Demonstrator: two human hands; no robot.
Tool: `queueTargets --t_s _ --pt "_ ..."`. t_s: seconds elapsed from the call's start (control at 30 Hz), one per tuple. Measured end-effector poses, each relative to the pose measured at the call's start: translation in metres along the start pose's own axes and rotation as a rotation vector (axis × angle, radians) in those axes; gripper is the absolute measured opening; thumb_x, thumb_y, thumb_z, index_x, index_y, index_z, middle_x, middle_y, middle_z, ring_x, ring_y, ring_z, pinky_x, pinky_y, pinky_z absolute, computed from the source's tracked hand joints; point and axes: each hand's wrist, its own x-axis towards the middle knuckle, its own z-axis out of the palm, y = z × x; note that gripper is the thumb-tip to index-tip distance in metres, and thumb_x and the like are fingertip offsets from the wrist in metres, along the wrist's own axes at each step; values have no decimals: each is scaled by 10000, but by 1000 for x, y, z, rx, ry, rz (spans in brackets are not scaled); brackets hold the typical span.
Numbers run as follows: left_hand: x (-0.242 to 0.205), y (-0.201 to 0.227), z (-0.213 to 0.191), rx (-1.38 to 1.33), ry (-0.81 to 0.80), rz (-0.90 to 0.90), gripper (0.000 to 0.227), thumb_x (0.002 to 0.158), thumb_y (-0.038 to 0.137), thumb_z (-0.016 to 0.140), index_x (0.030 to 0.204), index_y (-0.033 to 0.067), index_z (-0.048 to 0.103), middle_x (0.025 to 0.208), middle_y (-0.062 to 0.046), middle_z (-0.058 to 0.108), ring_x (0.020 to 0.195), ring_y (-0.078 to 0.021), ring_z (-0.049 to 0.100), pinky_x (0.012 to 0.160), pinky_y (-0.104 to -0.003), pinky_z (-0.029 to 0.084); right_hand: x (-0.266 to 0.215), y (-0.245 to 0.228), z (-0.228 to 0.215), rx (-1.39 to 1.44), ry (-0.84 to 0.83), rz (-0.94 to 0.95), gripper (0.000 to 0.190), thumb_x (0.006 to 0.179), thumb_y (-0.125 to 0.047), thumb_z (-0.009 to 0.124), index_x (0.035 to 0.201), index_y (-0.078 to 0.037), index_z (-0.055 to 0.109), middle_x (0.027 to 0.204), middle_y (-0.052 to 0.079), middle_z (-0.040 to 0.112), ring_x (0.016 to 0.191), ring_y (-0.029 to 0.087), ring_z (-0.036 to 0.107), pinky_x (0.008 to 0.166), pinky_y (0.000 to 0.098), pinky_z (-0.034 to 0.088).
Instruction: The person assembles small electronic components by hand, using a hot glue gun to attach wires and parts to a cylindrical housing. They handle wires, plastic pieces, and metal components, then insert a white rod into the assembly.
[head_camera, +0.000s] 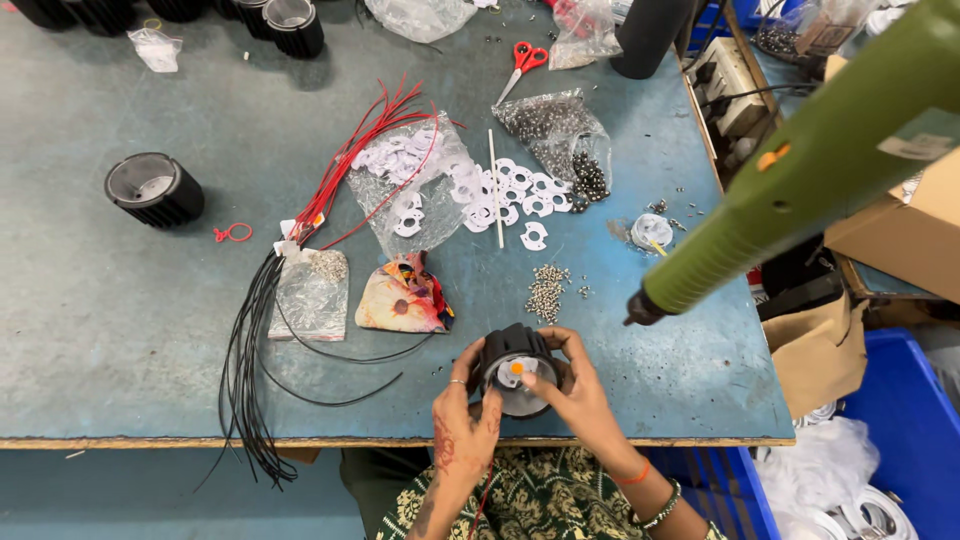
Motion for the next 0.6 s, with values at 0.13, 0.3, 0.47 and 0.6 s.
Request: queueTargets --t_s 0.13,0.3,0.47,0.6 --pt "10 2 -1 93 60 6 564 833 27 616 1395 43 574 1093 -212 770 999 -268 782 811 -350 610 -2 -9 -12 90 -114 28 560 936 -196 674 1419 -23 451 1322 97 536 1186 187 600 992 342 483" --pt "16 11 -10 116 -58 -45 649 798 20 621 1440 87 550 982 -183 785 751 -171 766 581 -299 616 3 -19 -17 62 -112 34 572 933 -238 682 1420 -25 471 1348 98 551 1185 186 591 999 341 476" --pt "21 17 -15 171 -67 -91 640 805 42 632 1440 110 585 920 -182 796 670 -125 725 584 -288 594 4 -27 -17 54 -143 41 579 910 -235 702 1405 -30 482 1320 101 553 1146 191 617 952 346 497" --pt "23 20 -18 161 -99 -19 670 765 31 610 1431 95 578 988 -181 796 688 -99 707 559 -295 592 4 -30 -19 72 -149 50 574 904 -222 706 1395 -16 493 1306 117 589 1135 197 633 954 352 506"
